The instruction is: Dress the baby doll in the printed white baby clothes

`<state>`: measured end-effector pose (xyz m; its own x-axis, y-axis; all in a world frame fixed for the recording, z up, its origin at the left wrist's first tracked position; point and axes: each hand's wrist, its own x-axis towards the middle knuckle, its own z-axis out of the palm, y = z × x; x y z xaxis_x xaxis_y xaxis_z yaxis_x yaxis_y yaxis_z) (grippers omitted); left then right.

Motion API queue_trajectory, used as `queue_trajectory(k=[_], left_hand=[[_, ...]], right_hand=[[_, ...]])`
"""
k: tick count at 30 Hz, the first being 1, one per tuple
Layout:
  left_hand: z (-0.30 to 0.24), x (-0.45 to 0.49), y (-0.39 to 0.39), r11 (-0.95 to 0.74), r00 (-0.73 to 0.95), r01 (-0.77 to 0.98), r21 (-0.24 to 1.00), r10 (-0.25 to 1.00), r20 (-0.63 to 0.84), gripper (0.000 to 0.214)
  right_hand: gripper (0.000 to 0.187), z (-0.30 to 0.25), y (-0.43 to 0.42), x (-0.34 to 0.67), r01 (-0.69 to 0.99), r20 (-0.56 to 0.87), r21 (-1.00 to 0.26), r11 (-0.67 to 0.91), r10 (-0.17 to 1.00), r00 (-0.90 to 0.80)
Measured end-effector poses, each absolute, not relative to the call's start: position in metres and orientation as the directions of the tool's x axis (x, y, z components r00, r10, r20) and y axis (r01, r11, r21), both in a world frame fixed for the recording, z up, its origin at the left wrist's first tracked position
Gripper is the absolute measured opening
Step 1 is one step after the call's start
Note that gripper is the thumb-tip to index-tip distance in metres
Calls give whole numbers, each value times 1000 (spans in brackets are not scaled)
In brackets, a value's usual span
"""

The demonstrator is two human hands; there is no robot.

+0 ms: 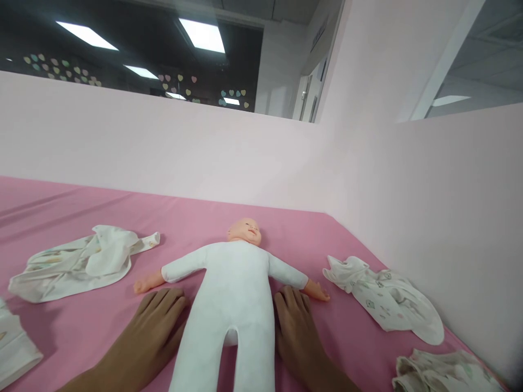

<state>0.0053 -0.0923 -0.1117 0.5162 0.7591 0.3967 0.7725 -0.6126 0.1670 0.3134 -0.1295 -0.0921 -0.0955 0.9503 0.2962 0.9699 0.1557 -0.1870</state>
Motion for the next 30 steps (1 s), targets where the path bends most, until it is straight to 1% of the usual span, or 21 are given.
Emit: queue_trajectory(k=[9,12,16,19,24,30], left_hand=[[-113,5,-93,-608,518,780,148,761,391,21],[-115,3,-89,-627,529,767,135,737,421,16],[-119,0,-86,-642,532,758,115,711,460,18],[-120,0,-86,-629,527,766,132,733,430,20],[-116,5,-91,-618,504,765,181,750,428,21],[-111,7,-93,-630,519,757,171,740,428,19]], right_hand=[[23,-96,-129,315,967,317,-193,169,943,-102],[22,-95,-130,315,964,319,-195,178,941,-109],[21,-94,-130,314,964,318,-203,173,943,-102],[20,-94,-128,314,965,309,-196,172,945,-106],[21,-94,-129,314,968,295,-192,163,950,-101],[23,-92,-130,314,968,293,-189,163,951,-103]])
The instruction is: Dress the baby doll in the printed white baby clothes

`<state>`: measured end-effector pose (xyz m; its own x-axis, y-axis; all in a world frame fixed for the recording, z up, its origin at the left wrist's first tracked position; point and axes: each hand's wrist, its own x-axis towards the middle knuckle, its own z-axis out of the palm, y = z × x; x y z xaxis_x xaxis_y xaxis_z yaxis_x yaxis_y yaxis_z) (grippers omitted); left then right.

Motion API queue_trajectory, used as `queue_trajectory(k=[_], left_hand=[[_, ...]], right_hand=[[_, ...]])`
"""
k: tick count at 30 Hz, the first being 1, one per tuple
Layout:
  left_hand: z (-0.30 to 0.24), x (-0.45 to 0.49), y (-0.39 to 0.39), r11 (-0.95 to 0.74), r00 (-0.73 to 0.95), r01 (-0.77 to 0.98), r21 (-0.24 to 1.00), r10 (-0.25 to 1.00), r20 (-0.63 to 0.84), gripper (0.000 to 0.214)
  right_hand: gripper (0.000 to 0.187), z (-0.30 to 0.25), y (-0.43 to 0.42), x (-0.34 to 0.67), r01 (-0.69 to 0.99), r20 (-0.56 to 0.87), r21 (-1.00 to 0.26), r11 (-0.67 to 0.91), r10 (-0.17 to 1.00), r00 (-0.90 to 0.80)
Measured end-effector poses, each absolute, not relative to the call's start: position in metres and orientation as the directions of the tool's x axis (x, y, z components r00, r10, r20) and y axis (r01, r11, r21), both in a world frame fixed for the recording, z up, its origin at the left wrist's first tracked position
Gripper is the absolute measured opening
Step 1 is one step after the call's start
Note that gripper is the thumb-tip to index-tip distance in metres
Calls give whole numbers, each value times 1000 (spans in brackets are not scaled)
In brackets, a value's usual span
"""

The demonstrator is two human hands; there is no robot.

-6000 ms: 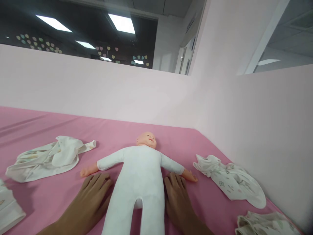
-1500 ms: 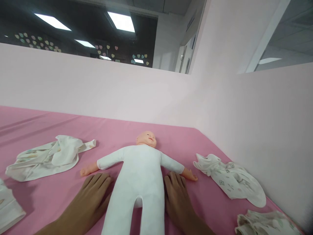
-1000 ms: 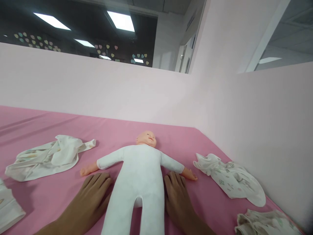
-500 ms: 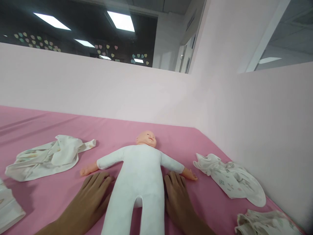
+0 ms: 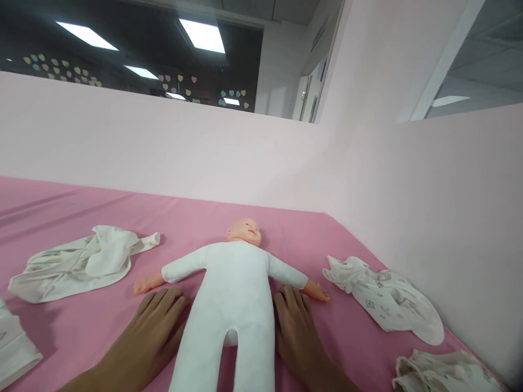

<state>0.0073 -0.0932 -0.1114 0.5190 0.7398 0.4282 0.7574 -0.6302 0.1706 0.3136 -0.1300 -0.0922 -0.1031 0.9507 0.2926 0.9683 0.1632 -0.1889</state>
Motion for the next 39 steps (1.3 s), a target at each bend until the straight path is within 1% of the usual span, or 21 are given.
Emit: queue_trajectory(k=[4,8,15,19,23,27,33,39], left_hand=[[-112,8,-93,-621,500,763,178,742,446,20],[-112,6,-92,-624,516,758,190,752,409,20],[-120,2,-87,-646,531,749,151,720,447,24],[-120,4,-88,-614,490,769,180,746,452,25],[-117,6,-90,-624,488,759,185,734,473,22],[-113,8,-93,-622,492,755,210,748,446,23],[-115,3,-88,-627,528,758,182,753,393,21],[-115,5,-90,-609,505,771,188,763,402,23]], right_hand=[[23,-92,-129,314,968,292,-188,163,951,-103],[21,-94,-129,315,969,297,-187,163,949,-102],[20,-91,-131,313,972,302,-173,156,948,-99],[19,-91,-131,312,970,315,-179,167,943,-104],[19,-91,-131,313,967,323,-189,173,941,-105],[20,-92,-130,314,967,309,-190,171,945,-106],[21,-91,-130,313,967,298,-192,165,949,-102],[23,-91,-131,313,969,311,-186,164,945,-100]])
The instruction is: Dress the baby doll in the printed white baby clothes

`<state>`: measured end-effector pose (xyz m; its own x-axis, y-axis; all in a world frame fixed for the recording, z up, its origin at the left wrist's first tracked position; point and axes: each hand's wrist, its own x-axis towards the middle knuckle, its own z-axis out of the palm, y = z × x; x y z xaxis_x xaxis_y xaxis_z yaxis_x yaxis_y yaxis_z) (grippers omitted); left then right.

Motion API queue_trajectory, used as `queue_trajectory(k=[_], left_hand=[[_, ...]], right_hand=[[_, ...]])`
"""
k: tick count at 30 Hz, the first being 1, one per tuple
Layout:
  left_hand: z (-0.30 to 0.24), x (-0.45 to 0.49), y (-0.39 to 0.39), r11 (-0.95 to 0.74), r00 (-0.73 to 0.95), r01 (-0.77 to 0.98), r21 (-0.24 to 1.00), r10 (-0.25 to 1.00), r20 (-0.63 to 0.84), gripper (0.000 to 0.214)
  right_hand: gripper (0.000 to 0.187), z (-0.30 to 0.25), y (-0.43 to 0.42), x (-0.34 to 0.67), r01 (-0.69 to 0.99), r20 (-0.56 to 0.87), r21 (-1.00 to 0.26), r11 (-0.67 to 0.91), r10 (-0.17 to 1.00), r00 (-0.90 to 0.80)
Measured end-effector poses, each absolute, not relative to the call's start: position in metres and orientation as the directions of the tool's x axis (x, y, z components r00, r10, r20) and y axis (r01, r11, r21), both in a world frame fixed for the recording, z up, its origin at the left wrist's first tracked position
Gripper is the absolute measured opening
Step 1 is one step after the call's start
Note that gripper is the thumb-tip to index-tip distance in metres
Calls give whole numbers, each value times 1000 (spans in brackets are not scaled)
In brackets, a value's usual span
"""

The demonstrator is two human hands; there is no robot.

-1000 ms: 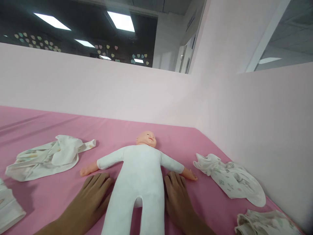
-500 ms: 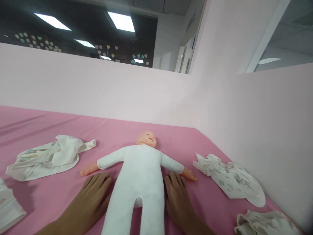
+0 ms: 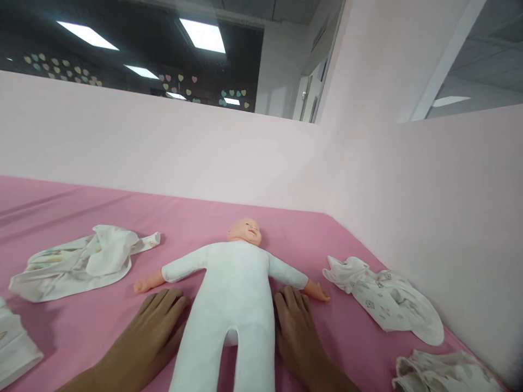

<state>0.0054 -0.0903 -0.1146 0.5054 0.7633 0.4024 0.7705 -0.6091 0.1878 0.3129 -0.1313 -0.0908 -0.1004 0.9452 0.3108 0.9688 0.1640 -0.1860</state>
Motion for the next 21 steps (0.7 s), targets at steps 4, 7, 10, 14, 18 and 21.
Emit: queue_trajectory(k=[4,7,10,14,18,21], left_hand=[[-114,7,-92,-600,482,774,203,765,427,23],[-117,5,-90,-612,488,766,196,752,443,22],[-119,4,-88,-631,522,754,185,746,414,21],[-119,3,-88,-611,499,771,177,754,428,22],[-117,2,-89,-652,547,746,137,716,433,21],[-115,3,-90,-649,564,744,160,738,372,24]], right_hand=[[22,-92,-131,313,968,313,-182,174,943,-111],[21,-93,-130,314,966,316,-192,172,943,-105],[21,-93,-129,314,967,301,-195,166,948,-102],[23,-95,-128,315,965,303,-196,174,947,-109],[23,-95,-129,315,962,318,-191,193,940,-126],[22,-95,-129,315,964,311,-190,188,942,-122]])
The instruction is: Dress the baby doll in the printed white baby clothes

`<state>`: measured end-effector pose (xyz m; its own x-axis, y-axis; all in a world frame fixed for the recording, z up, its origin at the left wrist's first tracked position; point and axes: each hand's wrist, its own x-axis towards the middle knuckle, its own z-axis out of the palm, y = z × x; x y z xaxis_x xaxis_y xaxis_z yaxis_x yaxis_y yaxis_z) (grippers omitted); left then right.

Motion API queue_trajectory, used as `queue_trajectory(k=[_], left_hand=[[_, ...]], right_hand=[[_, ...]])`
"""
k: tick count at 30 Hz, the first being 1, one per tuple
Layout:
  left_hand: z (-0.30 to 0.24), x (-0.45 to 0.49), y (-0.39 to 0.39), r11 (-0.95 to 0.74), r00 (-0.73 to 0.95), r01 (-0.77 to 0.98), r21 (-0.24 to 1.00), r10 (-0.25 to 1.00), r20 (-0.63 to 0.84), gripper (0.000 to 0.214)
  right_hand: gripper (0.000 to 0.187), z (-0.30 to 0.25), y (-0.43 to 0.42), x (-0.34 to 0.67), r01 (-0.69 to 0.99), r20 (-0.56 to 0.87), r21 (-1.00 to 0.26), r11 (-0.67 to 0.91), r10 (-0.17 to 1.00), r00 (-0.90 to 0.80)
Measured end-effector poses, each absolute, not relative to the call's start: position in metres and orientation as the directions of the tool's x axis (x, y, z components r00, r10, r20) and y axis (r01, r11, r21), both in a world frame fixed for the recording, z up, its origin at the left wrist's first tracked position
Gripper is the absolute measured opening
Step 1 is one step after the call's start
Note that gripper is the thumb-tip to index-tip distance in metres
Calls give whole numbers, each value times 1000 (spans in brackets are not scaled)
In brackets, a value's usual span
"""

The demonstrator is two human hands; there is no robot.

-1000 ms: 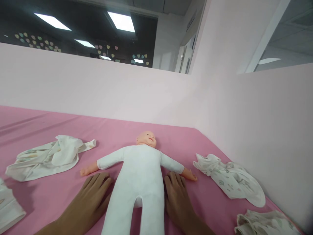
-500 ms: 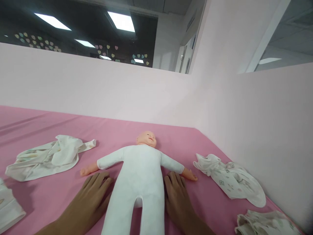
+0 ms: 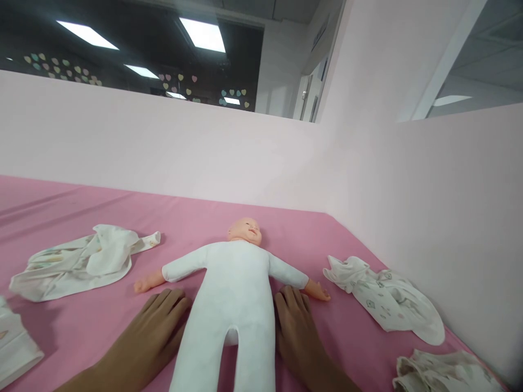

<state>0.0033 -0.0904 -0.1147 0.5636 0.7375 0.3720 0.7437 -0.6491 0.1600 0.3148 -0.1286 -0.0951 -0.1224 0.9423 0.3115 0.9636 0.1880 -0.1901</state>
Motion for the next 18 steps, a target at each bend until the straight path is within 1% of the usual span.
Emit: queue_trajectory(k=[5,10,15,18], left_hand=[[-116,2,-90,-627,548,759,177,761,348,22],[-119,-1,-86,-639,583,742,201,764,276,25],[-120,1,-89,-640,571,750,170,755,323,24],[-120,1,-90,-633,567,753,180,762,313,24]], right_hand=[[20,-95,-128,314,963,311,-198,181,944,-114],[20,-94,-129,314,964,306,-191,184,944,-120],[21,-93,-130,314,964,296,-197,181,948,-117],[22,-93,-130,314,962,295,-206,179,949,-114]])
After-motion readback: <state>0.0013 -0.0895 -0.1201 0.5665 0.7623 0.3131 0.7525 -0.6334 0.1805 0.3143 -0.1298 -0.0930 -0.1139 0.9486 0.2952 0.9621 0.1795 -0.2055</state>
